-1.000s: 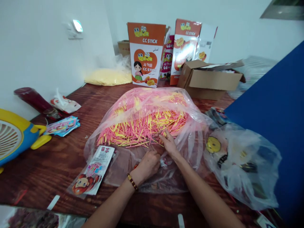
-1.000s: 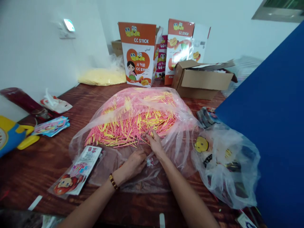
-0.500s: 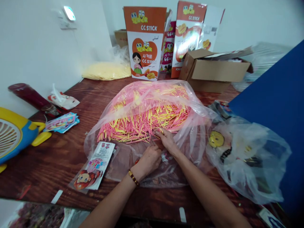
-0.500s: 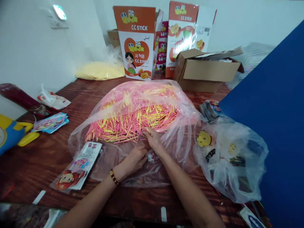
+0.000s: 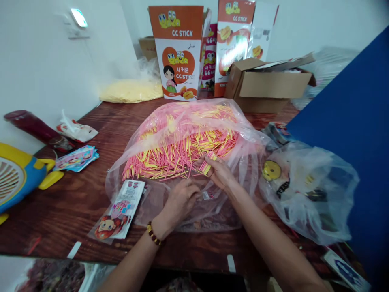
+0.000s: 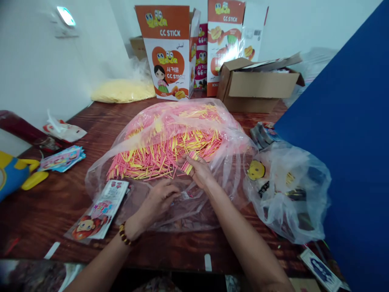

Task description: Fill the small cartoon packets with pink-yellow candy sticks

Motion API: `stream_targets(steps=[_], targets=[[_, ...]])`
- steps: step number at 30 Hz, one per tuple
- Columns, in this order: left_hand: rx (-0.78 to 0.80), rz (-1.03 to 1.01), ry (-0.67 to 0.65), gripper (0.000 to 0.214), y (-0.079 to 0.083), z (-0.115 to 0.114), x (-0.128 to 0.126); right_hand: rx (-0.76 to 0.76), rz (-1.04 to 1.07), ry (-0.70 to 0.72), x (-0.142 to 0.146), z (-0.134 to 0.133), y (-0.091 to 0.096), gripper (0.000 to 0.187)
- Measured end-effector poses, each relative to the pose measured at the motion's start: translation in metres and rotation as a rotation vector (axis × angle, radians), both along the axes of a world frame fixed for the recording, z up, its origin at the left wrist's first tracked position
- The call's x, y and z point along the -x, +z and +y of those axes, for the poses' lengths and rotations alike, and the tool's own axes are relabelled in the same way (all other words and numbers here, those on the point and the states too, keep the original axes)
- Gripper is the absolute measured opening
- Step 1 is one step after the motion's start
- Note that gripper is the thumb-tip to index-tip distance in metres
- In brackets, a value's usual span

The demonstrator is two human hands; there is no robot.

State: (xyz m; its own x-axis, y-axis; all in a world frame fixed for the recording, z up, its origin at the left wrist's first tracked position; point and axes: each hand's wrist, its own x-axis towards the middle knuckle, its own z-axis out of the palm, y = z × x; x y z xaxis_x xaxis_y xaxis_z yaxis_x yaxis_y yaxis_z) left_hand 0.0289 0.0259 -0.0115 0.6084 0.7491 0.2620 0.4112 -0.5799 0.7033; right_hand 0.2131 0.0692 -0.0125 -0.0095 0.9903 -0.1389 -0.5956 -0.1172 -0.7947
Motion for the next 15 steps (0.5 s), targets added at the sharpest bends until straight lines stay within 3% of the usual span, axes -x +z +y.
stream_targets(steps=[4,10,12,15], targets=[[0.249,-0.161,0.118,0.018,0.017,-0.003,0.021,-0.048,0.102,-0.035,0.007,-0.011,0.021,0.02],[0.555,-0.399,0.249,0.026,0.015,-0.005,0.033,-0.158,0.158,-0.099,0.034,-0.024,0.049,0.017],[0.593,-0.435,0.268,0.027,0.016,-0.006,0.034,-0.187,0.056,-0.111,0.04,-0.028,0.053,0.017],[0.571,-0.436,0.268,0.027,0.019,-0.007,0.038,-0.258,-0.339,-0.091,0.037,-0.035,0.056,0.018]])
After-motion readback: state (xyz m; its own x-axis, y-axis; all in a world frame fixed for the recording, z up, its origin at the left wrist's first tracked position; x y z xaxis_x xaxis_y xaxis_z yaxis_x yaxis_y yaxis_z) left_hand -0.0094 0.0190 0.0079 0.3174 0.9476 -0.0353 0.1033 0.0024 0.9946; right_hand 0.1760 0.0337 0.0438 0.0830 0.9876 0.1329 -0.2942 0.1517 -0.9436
